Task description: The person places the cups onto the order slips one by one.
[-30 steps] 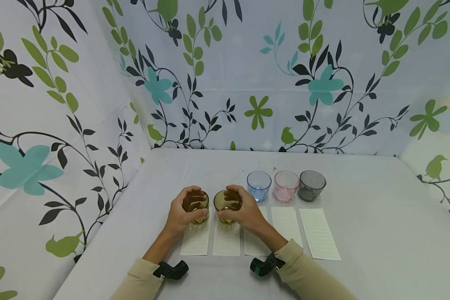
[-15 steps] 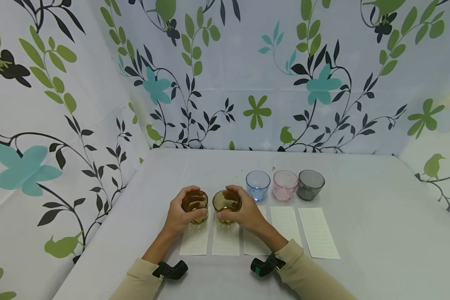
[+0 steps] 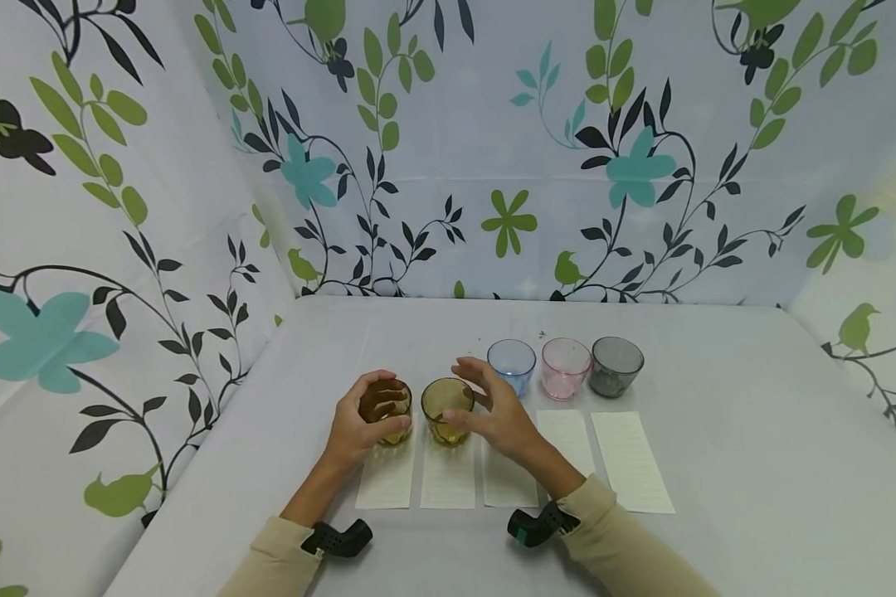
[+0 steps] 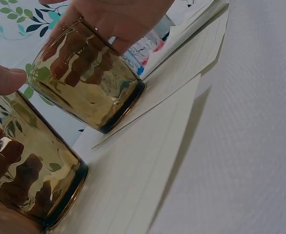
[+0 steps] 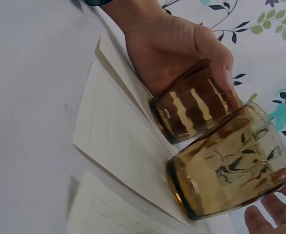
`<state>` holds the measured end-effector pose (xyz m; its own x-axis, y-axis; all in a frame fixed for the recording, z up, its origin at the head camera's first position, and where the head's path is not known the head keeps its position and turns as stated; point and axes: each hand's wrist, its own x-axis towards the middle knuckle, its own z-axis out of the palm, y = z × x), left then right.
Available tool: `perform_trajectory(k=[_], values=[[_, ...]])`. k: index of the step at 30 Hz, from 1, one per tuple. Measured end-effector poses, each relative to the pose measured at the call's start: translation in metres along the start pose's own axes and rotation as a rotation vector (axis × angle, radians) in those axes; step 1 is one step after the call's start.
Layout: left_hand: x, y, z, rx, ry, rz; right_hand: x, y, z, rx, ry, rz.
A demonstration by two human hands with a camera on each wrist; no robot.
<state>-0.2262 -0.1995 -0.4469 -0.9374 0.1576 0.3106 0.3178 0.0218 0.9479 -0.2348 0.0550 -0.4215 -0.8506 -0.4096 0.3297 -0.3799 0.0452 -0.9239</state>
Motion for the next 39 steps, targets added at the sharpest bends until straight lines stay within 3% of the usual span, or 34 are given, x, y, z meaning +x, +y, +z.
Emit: perform_trajectory(k=[7, 15, 25, 32, 39], values=[[-0.001, 0.001, -0.001, -0.011, -0.008, 0.010, -0.001, -0.008, -0.013, -0.012, 0.090, -0.159], [-0.001, 0.000, -0.001, 0.002, -0.003, 0.005, -0.002, -0.010, -0.017, -0.100, 0.231, -0.261], [-0.001, -0.002, -0.001, -0.009, -0.011, 0.017, 0.000, -0.001, -0.027, -0.220, 0.391, -0.250], [0.000, -0.002, -0.001, -0.018, -0.018, 0.024, 0.006, 0.006, -0.035, -0.276, 0.401, -0.236], [-0.001, -0.002, -0.001, 0.005, -0.009, 0.013, 0.010, 0.013, -0.040, -0.270, 0.389, -0.155]])
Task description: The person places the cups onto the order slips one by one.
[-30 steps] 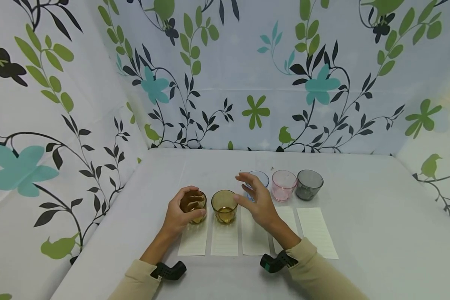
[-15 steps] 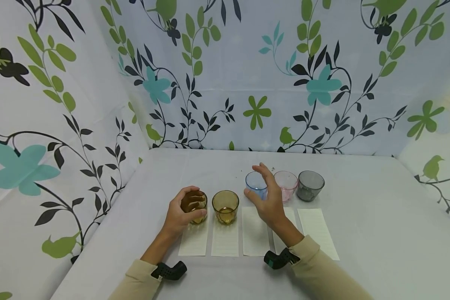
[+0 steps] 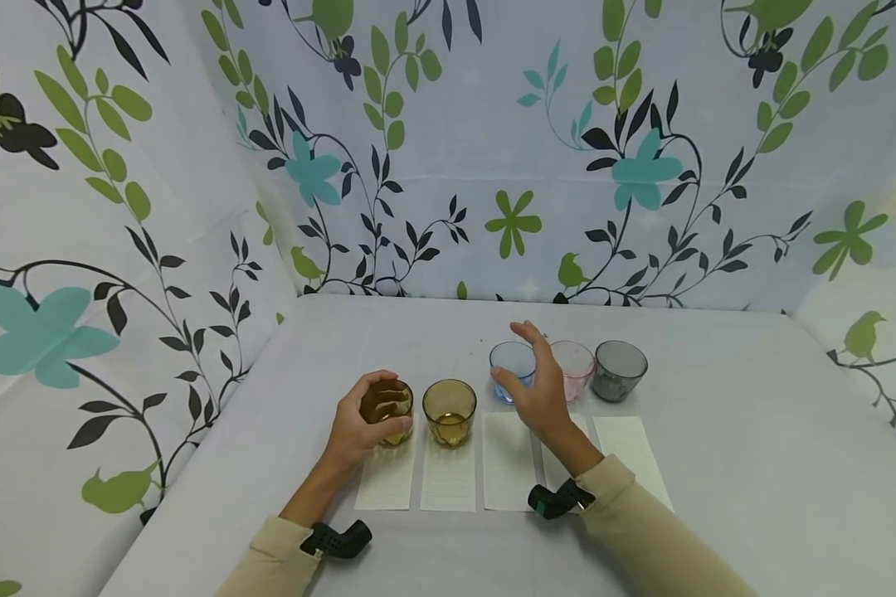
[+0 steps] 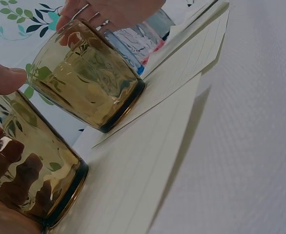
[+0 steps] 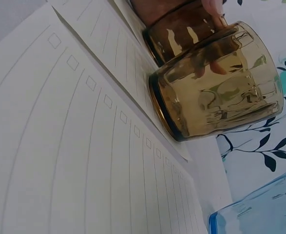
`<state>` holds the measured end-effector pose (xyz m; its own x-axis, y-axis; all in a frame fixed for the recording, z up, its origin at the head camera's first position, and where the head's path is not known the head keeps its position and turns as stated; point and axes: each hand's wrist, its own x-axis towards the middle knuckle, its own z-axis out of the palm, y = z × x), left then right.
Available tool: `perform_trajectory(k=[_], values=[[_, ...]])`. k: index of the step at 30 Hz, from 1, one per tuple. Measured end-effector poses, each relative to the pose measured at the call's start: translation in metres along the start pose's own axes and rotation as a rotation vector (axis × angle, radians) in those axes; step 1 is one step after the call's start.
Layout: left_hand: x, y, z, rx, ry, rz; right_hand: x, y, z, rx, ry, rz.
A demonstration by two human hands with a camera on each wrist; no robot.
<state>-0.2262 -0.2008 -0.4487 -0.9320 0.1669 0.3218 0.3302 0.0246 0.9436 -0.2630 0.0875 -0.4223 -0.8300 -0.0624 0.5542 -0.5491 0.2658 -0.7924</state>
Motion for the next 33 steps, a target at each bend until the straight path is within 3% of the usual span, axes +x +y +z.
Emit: perform_trajectory(k=[21, 33], values=[[0.000, 0.001, 0.002, -0.039, -0.010, -0.004, 0.012, 0.001, 0.007, 0.016, 0.004, 0.089], [-0.001, 0.003, 0.003, -0.019, -0.001, -0.015, 0.016, 0.000, 0.011, -0.091, -0.019, 0.141]])
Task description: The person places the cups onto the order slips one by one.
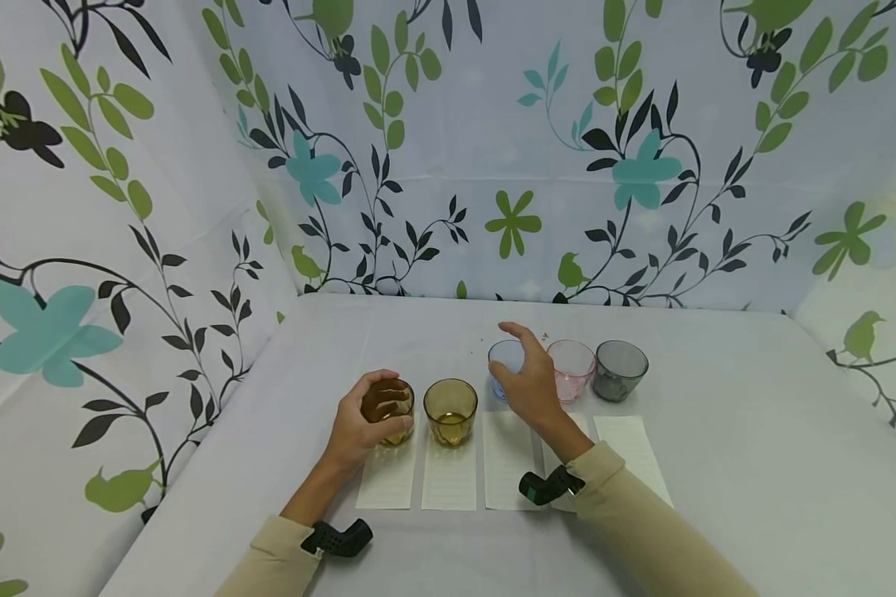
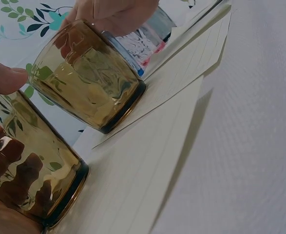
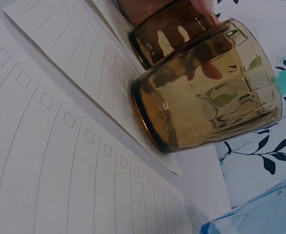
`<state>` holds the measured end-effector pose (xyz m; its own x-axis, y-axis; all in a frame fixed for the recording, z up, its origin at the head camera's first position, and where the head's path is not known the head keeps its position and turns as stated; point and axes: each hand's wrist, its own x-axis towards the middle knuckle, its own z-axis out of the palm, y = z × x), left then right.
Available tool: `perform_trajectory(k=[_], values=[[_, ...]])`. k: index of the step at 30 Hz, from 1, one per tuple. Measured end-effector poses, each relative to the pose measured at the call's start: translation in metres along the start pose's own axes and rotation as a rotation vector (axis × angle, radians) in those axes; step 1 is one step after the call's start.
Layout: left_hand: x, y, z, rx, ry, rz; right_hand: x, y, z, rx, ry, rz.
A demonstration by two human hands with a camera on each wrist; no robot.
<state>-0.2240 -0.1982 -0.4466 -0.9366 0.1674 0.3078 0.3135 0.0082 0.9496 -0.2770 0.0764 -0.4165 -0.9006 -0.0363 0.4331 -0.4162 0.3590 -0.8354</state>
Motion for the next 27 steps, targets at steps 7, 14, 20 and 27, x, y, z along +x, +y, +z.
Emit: perform_trajectory(k=[7, 14, 20, 27], values=[[0.000, 0.002, 0.000, -0.011, -0.002, -0.002, 0.001, 0.004, 0.003, -0.057, -0.035, 0.025], [0.000, 0.003, -0.001, -0.006, 0.000, -0.001, 0.001, 0.006, 0.003, -0.060, -0.008, 0.049], [0.000, 0.001, -0.001, -0.008, 0.000, 0.001, 0.000, 0.008, 0.003, -0.043, 0.001, 0.079], [0.001, 0.000, -0.001, -0.003, -0.001, -0.008, -0.003, 0.012, 0.004, 0.000, -0.018, 0.213]])
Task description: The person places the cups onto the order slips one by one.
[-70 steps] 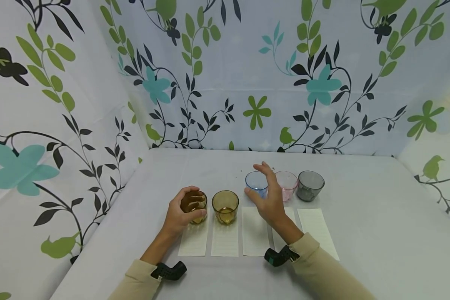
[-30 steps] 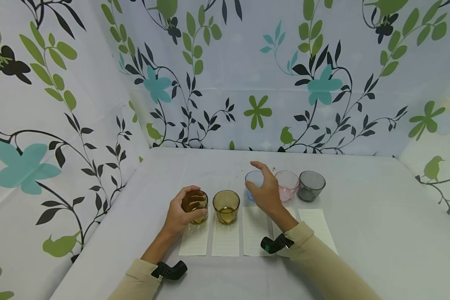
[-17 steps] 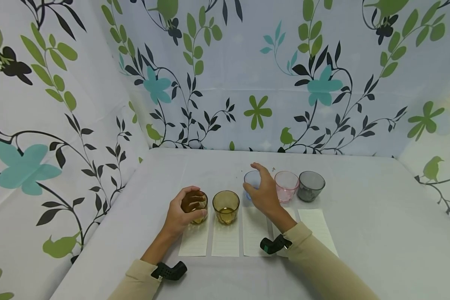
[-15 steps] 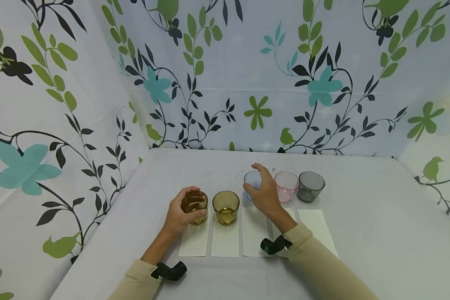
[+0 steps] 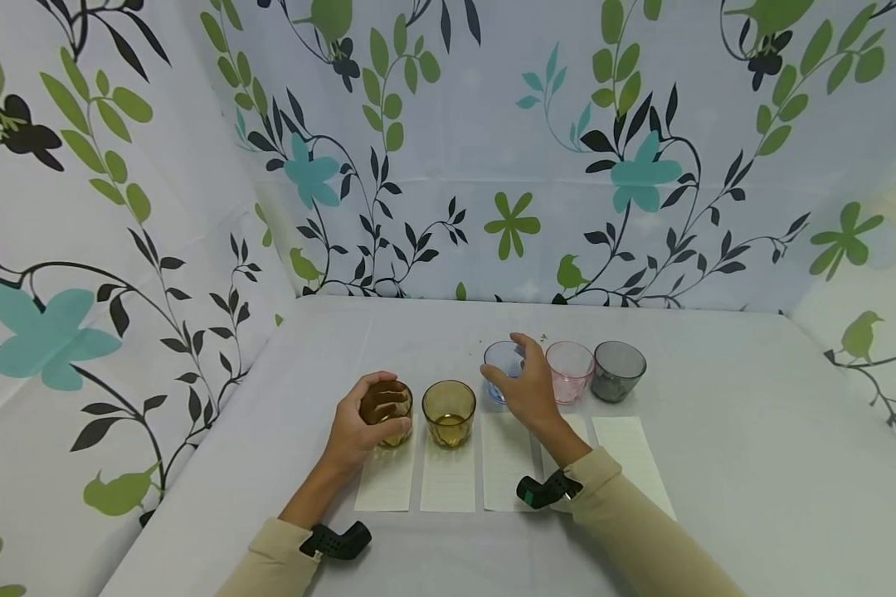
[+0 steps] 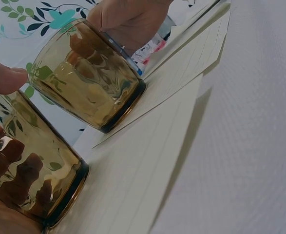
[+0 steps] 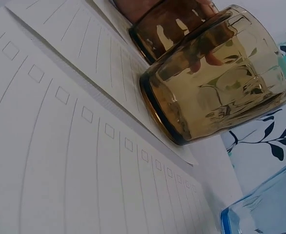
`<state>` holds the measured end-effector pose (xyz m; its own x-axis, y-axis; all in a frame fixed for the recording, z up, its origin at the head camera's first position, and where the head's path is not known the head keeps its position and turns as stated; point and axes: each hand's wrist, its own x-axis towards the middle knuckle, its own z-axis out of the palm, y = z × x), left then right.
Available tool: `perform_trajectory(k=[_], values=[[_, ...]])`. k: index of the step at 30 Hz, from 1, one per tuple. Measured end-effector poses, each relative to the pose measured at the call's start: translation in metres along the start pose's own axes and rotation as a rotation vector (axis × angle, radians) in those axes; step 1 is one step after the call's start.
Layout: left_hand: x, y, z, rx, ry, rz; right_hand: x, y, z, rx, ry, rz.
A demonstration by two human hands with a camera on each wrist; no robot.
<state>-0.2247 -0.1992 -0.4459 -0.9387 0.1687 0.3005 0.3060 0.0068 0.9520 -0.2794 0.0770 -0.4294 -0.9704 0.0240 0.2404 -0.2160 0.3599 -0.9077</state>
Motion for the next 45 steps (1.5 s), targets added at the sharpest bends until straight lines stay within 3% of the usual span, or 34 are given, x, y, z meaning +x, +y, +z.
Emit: perform_trajectory(k=[22, 31, 45], values=[[0.0002, 0.0007, -0.0003, -0.006, -0.002, 0.011, 0.0006, 0.0041, 0.0008, 0.130, -0.019, 0.111], [-0.0003, 0.0016, 0.0006, 0.000, -0.002, 0.003, 0.0005, 0.0026, 0.0033, 0.168, 0.012, 0.122], [-0.0009, 0.0005, -0.0004, 0.013, 0.002, 0.001, -0.0057, 0.0009, 0.0067, 0.136, 0.051, 0.069]])
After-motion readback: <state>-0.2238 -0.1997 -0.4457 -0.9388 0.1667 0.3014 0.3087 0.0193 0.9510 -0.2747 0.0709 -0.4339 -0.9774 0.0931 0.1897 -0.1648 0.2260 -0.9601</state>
